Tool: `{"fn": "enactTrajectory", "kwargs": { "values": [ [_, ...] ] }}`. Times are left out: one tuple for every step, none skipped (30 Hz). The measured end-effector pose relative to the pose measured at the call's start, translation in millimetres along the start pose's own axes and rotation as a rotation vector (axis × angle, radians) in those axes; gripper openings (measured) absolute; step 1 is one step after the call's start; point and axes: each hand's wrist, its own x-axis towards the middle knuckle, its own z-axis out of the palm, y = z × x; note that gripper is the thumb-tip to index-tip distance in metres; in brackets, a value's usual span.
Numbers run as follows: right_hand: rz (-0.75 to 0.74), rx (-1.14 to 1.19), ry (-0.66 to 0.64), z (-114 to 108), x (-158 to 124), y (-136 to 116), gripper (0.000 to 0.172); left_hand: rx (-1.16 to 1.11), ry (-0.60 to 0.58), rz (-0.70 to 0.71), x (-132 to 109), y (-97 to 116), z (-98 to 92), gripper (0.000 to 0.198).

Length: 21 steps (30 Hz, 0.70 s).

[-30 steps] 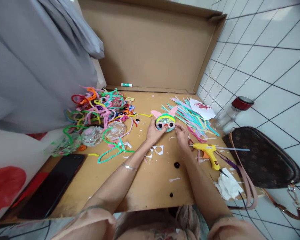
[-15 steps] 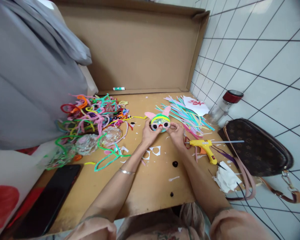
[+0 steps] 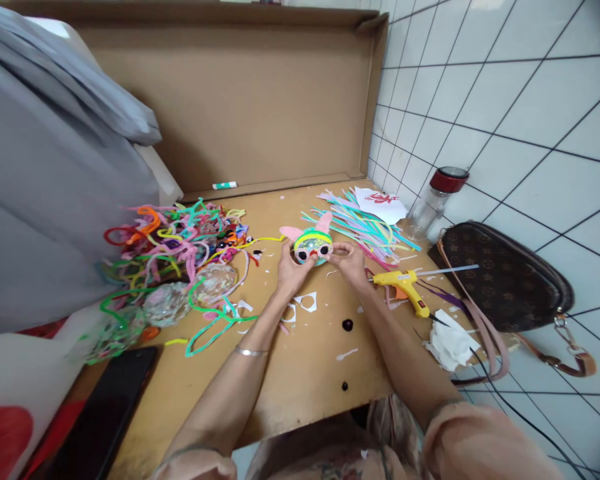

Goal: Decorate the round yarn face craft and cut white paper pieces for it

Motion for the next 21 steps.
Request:
{"fn": "enactTrajectory", "kwargs": {
  "values": [
    [0.013,0.015,0.0,0.3,0.0,1.0,0.045,0.004,-0.001,0.002,-0.4,0.6,-0.2,0.063],
    [0.025,0.03,-0.001,0.8,0.0,2.1,0.046,0.006,-0.003,0.006,-0.8,1.1,-0.4,0.063],
    [0.037,0.047,-0.002,1.5,-0.2,3.1,0.046,0.007,-0.005,0.011,-1.2,1.6,-0.6,0.063],
    [0.049,0.063,-0.003,2.3,-0.5,4.1,0.047,0.006,-0.007,0.015,-1.5,1.9,-0.7,0.063],
    [0.062,0.08,-0.004,3.2,-0.8,4.9,0.048,0.008,-0.007,0.019,-1.7,2.1,-0.8,0.063],
    [0.077,0.097,-0.004,4.1,-1.2,5.5,0.049,0.011,-0.007,0.022,-1.8,2.1,-0.7,0.062],
    [0.093,0.113,-0.005,4.8,-1.7,5.9,0.051,0.014,-0.007,0.023,-1.8,1.9,-0.6,0.062],
    [0.109,0.129,-0.008,5.4,-2.2,6.0,0.052,0.016,-0.008,0.021,-1.7,1.6,-0.3,0.062],
    [0.124,0.144,-0.012,5.6,-2.8,5.7,0.053,0.018,-0.011,0.02,-1.6,1.2,0.1,0.062],
    [0.139,0.16,-0.017,5.5,-3.2,5.2,0.053,0.017,-0.013,0.02,-1.5,0.8,0.8,0.062],
    [0.153,0.175,-0.022,5.0,-3.5,4.4,0.054,0.015,-0.013,0.018,-1.4,0.4,1.5,0.062],
    [0.165,0.189,-0.028,4.2,-3.7,3.5,0.054,0.012,-0.01,0.017,-1.3,0.0,2.4,0.063],
    [0.175,0.202,-0.032,3.2,-3.6,2.6,0.054,0.014,-0.004,0.015,-1.2,-0.5,3.4,0.064],
    [0.183,0.212,-0.037,2.1,-3.3,1.8,0.054,0.023,0.003,0.013,-1.2,-0.9,4.3,0.065],
    [0.189,0.219,-0.042,1.0,-2.8,1.1,0.053,0.036,0.008,0.011,-1.2,-1.4,5.2,0.067],
    [0.195,0.224,-0.047,-0.1,-2.2,0.6,0.052,0.053,0.012,0.011,-1.3,-1.9,6.0,0.069],
    [0.2,0.227,-0.052,-1.0,-1.4,0.4,0.052,0.072,0.014,0.01,-1.5,-2.4,6.6,0.07],
    [0.205,0.229,-0.055,-1.8,-0.5,0.4,0.051,0.089,0.015,0.009,-1.7,-3.0,7.1,0.072],
    [0.21,0.23,-0.057,-2.4,0.3,0.5,0.051,0.099,0.015,0.009,-1.9,-3.4,7.5,0.072],
    [0.214,0.23,-0.058,-2.9,1.1,0.9,0.051,0.103,0.014,0.01,-2.1,-3.8,7.9,0.073],
    [0.218,0.231,-0.057,-3.3,1.7,1.3,0.051,0.101,0.018,0.014,-2.4,-3.9,8.1,0.074]
  ]
}}
